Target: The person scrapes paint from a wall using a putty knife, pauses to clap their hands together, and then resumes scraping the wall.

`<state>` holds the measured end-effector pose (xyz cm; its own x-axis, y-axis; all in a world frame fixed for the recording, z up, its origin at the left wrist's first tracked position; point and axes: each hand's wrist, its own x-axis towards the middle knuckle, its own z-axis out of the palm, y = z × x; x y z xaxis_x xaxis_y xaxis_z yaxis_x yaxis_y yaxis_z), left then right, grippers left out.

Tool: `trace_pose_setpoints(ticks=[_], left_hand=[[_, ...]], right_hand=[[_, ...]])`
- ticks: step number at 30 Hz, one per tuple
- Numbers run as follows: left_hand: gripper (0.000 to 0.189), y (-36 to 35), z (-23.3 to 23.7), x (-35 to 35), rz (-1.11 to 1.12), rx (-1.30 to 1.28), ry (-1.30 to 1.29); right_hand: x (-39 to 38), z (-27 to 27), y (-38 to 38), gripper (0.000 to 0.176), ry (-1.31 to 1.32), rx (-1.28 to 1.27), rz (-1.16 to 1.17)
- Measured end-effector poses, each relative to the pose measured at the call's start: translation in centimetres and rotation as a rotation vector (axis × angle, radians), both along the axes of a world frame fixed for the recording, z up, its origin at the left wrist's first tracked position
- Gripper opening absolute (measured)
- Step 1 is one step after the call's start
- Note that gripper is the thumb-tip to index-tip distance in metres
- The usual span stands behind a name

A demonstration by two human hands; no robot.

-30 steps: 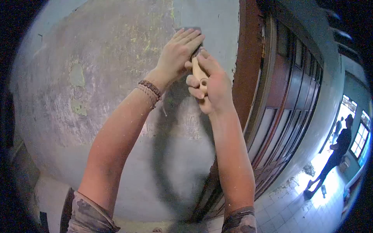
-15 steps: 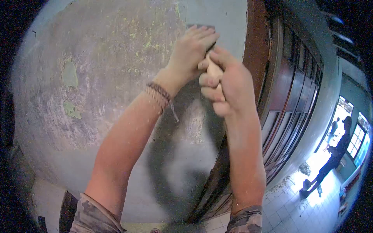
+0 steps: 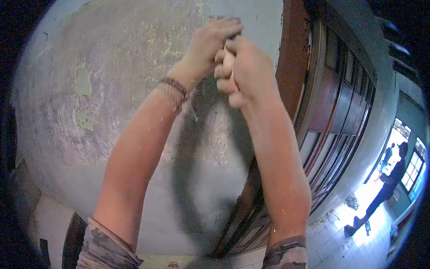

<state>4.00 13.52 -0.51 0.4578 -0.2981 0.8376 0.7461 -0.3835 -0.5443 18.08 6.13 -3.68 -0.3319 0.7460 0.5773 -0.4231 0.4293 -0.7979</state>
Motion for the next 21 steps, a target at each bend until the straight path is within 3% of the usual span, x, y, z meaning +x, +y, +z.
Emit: trace_pose_setpoints(ticks=[3, 6, 9, 11, 13, 16, 17, 19, 21], left_hand=[[0.051, -1.0, -0.3, 0.3, 0.044, -0.124, -0.001], [0.053, -0.3, -3.0, 0.3, -0.029, 0.004, -0.03], [0.052, -0.4, -0.9, -0.1, -0.005, 0.035, -0.004], [0.049, -1.8, 1.0, -0.1, 0.065, -0.146, -0.015], [0.048, -1.9, -0.1, 0.1, 0.081, -0.16, -0.016], [0.045, -0.9, -2.8, 0.4, 0.038, 0.059, -0.041], [0.045, -1.3, -2.1, 0.2, 0.035, 0.065, -0.039], [0.043, -2.3, 0.1, -0.2, 0.133, -0.155, -0.012], [0.043, -1.6, 1.0, -0.2, 0.025, -0.059, -0.033]], right_hand=[[0.1, 0.5, -0.2, 0.011, 0.032, -0.006, 0.109], [0.0, -2.7, -1.7, 0.016, 0.025, -0.053, 0.006], [-0.3, -0.3, -0.2, 0.016, 0.03, -0.006, 0.041], [-0.3, 1.2, -0.2, 0.016, 0.048, 0.009, 0.065], [-0.2, 0.8, -0.4, 0.016, 0.031, -0.001, 0.032], [0.1, -1.6, -1.1, 0.016, 0.034, -0.032, 0.057], [0.0, -2.0, -1.2, 0.017, 0.036, -0.042, 0.068], [-0.3, 0.2, -0.6, 0.015, 0.057, -0.035, 0.028], [0.0, 2.2, -1.1, 0.014, 0.049, -0.065, 0.104]])
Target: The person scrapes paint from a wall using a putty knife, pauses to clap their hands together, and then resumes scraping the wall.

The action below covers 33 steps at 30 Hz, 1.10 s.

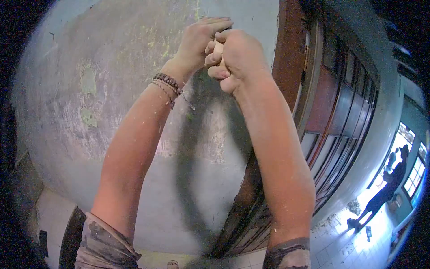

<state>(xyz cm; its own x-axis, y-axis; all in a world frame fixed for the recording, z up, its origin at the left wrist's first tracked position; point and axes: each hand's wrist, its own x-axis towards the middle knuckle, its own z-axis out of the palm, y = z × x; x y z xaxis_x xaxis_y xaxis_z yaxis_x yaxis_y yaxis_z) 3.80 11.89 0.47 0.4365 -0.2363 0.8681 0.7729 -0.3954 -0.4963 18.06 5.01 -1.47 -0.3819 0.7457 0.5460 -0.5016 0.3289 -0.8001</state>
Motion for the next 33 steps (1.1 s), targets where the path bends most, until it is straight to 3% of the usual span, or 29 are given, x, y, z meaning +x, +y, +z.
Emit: trace_pose_setpoints(ticks=[5, 8, 10, 12, 15, 18, 19, 22, 23, 30, 33], left_hand=[[0.046, 0.9, -2.6, 0.0, -0.026, 0.025, -0.012], [0.042, 0.4, 0.8, -0.7, -0.039, 0.013, 0.018], [0.041, 0.2, 2.7, -1.0, 0.001, -0.001, 0.03], [0.042, 0.4, 0.5, -0.9, -0.078, -0.07, -0.005], [0.042, 1.5, -2.9, -0.4, -0.014, 0.062, -0.033], [0.043, 1.4, 0.8, -0.4, 0.002, 0.071, -0.003], [0.045, 0.9, 1.4, -0.3, -0.082, 0.047, -0.024], [0.044, 0.1, -1.9, 0.5, -0.1, -0.057, -0.081], [0.043, 0.8, -2.9, 0.5, -0.13, 0.038, -0.055], [0.05, 1.8, 1.3, 0.3, -0.033, 0.053, -0.034], [0.051, 0.4, -0.9, 0.8, -0.088, -0.051, -0.052]], right_hand=[[0.1, -3.3, 0.1, 0.011, -0.044, 0.018, -0.052], [-1.1, 0.5, 1.6, 0.018, -0.1, 0.151, -0.006], [-1.5, 1.6, 1.1, 0.018, -0.036, 0.101, -0.012], [-1.3, 0.1, 0.4, 0.018, -0.051, 0.096, -0.044], [-0.8, -2.4, 0.4, 0.017, -0.067, 0.062, -0.083], [-1.0, -0.3, 0.7, 0.015, -0.043, 0.063, -0.116], [-0.8, 0.7, 0.3, 0.015, -0.07, 0.058, -0.121], [-0.7, -1.3, -0.6, 0.015, -0.103, 0.07, -0.205], [-0.5, -2.2, -0.6, 0.016, -0.105, 0.056, -0.194], [-1.3, 0.5, -0.4, 0.016, -0.088, 0.088, -0.283], [-0.7, -0.6, -0.8, 0.017, -0.103, 0.046, -0.219]])
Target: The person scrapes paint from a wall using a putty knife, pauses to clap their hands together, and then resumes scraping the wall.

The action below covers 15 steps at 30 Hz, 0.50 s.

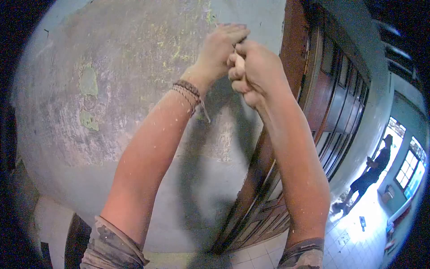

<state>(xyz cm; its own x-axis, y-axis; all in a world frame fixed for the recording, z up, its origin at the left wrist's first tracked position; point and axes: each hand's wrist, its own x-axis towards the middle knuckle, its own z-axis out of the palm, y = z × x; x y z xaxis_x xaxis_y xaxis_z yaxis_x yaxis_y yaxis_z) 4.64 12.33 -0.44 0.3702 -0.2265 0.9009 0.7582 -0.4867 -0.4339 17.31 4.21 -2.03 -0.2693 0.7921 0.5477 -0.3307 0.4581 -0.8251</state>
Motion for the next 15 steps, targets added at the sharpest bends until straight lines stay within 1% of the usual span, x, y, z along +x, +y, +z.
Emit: trace_pose_setpoints(ticks=[1, 3, 4, 5, 7, 8, 9, 11, 12, 13, 15], left_hand=[[0.051, 0.2, 0.1, -0.3, -0.002, -0.002, -0.006], [0.049, 0.7, 1.3, -0.7, -0.014, 0.09, 0.045], [0.043, 0.6, 2.6, -1.0, -0.006, 0.152, 0.073], [0.043, 0.5, 3.2, -1.0, -0.01, 0.153, 0.066], [0.037, 0.3, 3.8, -0.9, -0.003, -0.023, 0.035], [0.035, 0.7, 3.0, -0.5, -0.04, 0.012, -0.005], [0.035, 0.9, 2.2, -0.3, -0.047, 0.012, -0.003], [0.037, 1.5, 1.2, 0.0, -0.096, 0.132, -0.002], [0.041, 1.8, 1.9, -0.2, -0.046, 0.167, 0.005], [0.041, 1.6, 2.9, -0.4, -0.05, 0.176, 0.007], [0.045, 1.4, 4.6, -0.7, 0.026, 0.138, 0.0]], right_hand=[[-0.4, 0.1, -0.1, 0.017, -0.006, -0.002, -0.002], [-1.2, 0.5, -0.2, 0.018, 0.021, 0.002, -0.078], [-1.3, 1.2, -0.2, 0.018, 0.021, 0.004, -0.081], [-1.4, 2.1, -0.3, 0.018, 0.01, 0.028, -0.076], [-1.3, 3.0, -0.6, 0.018, -0.011, 0.061, -0.066], [-1.0, 2.7, -1.0, 0.017, -0.042, 0.009, -0.071], [-0.9, 2.1, -1.3, 0.017, -0.041, 0.009, -0.078], [-0.8, 0.9, -1.2, 0.017, -0.04, 0.001, -0.131], [-0.7, 1.3, -0.3, 0.015, -0.018, 0.002, -0.062], [-0.9, 2.2, -0.2, 0.015, -0.015, 0.01, -0.066], [-1.3, 3.7, -0.1, 0.014, -0.001, 0.043, -0.109]])
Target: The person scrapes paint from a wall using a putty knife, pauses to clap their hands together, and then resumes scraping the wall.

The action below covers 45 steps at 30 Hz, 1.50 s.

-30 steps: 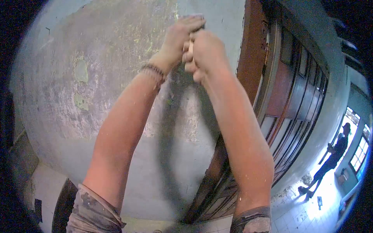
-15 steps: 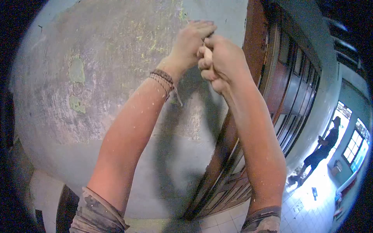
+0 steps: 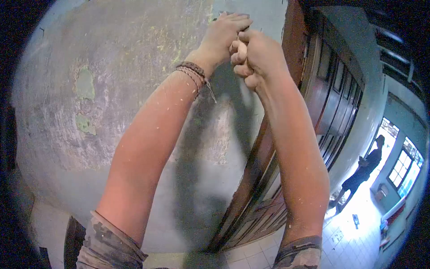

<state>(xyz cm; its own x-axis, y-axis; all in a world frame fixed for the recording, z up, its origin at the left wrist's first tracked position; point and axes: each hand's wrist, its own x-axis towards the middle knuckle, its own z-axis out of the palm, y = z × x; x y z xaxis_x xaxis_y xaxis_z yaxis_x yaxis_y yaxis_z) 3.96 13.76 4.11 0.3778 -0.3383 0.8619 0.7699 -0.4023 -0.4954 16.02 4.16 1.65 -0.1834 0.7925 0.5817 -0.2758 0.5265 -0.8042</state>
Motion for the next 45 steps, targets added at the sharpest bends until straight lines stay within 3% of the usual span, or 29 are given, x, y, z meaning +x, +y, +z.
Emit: trace_pose_setpoints(ticks=[4, 6, 10, 12, 16, 18, 20, 22, 26, 28, 30, 32, 35, 38, 39, 42, 44, 45], left_hand=[[0.052, -1.5, -2.3, 0.1, 0.059, -0.149, -0.004], [0.054, -0.8, -3.4, -0.3, 0.019, -0.106, 0.026], [0.053, -0.9, -0.9, -0.8, 0.011, -0.033, 0.058], [0.052, -1.7, -0.8, -0.4, 0.006, -0.192, 0.025], [0.048, -0.9, -3.3, -0.5, 0.055, -0.03, 0.04], [0.048, -0.8, -1.8, -0.7, 0.075, -0.004, 0.033], [0.05, -1.8, 0.0, -0.7, 0.065, -0.136, -0.007], [0.049, -2.2, -1.1, -0.7, 0.052, -0.204, 0.006], [0.051, -1.0, -3.7, -0.7, 0.071, -0.053, 0.006], [0.052, -0.8, -2.3, -0.7, 0.068, -0.026, 0.018], [0.054, -1.6, -0.5, -0.6, 0.067, -0.165, 0.041], [0.054, -2.3, -1.5, -0.8, 0.016, -0.232, 0.019], [0.053, -1.8, -3.7, -1.2, -0.037, 0.0, 0.036], [0.053, -2.2, -2.4, -1.6, -0.032, -0.093, 0.047], [0.012, -2.7, -2.4, -0.8, -0.036, -0.175, -0.032], [0.009, -2.1, -2.0, -0.4, -0.143, -0.241, -0.071], [0.014, -2.0, -4.2, -0.5, -0.039, -0.099, -0.035], [0.03, -1.5, -5.2, -0.6, -0.035, -0.064, 0.0]], right_hand=[[0.5, -1.9, -0.2, 0.016, -0.029, 0.014, 0.002], [0.1, -3.1, -0.5, 0.016, -0.015, -0.022, 0.046], [0.1, -0.8, 0.1, 0.017, -0.047, 0.037, -0.019], [0.2, -0.4, -0.6, 0.018, -0.044, 0.023, -0.018], [0.2, -2.8, -1.1, 0.017, -0.032, -0.019, -0.063], [-0.1, -1.5, -0.5, 0.016, -0.015, -0.007, -0.027], [-0.3, 0.4, -0.1, 0.015, -0.051, 0.034, -0.011], [0.0, -0.2, -0.3, 0.016, -0.049, 0.029, 0.031], [0.3, -3.0, -0.7, 0.019, -0.051, -0.019, 0.005], [0.6, -1.7, -0.2, 0.019, -0.059, -0.04, -0.002], [0.7, -0.5, 0.4, 0.018, -0.086, 0.028, 0.02], [0.4, 0.0, -0.6, 0.017, -0.049, -0.005, 0.033], [-0.1, -2.7, -1.7, 0.019, -0.076, 0.016, -0.053], [0.0, -1.5, -2.9, 0.018, -0.086, -0.015, -0.111], [0.8, -0.2, -3.0, 0.018, -0.141, -0.017, -0.042], [1.4, 0.1, -2.3, 0.016, -0.171, -0.012, 0.051], [1.0, -2.8, -1.5, 0.015, -0.145, -0.012, -0.074], [1.7, -3.8, -0.2, 0.013, -0.188, -0.034, -0.041]])
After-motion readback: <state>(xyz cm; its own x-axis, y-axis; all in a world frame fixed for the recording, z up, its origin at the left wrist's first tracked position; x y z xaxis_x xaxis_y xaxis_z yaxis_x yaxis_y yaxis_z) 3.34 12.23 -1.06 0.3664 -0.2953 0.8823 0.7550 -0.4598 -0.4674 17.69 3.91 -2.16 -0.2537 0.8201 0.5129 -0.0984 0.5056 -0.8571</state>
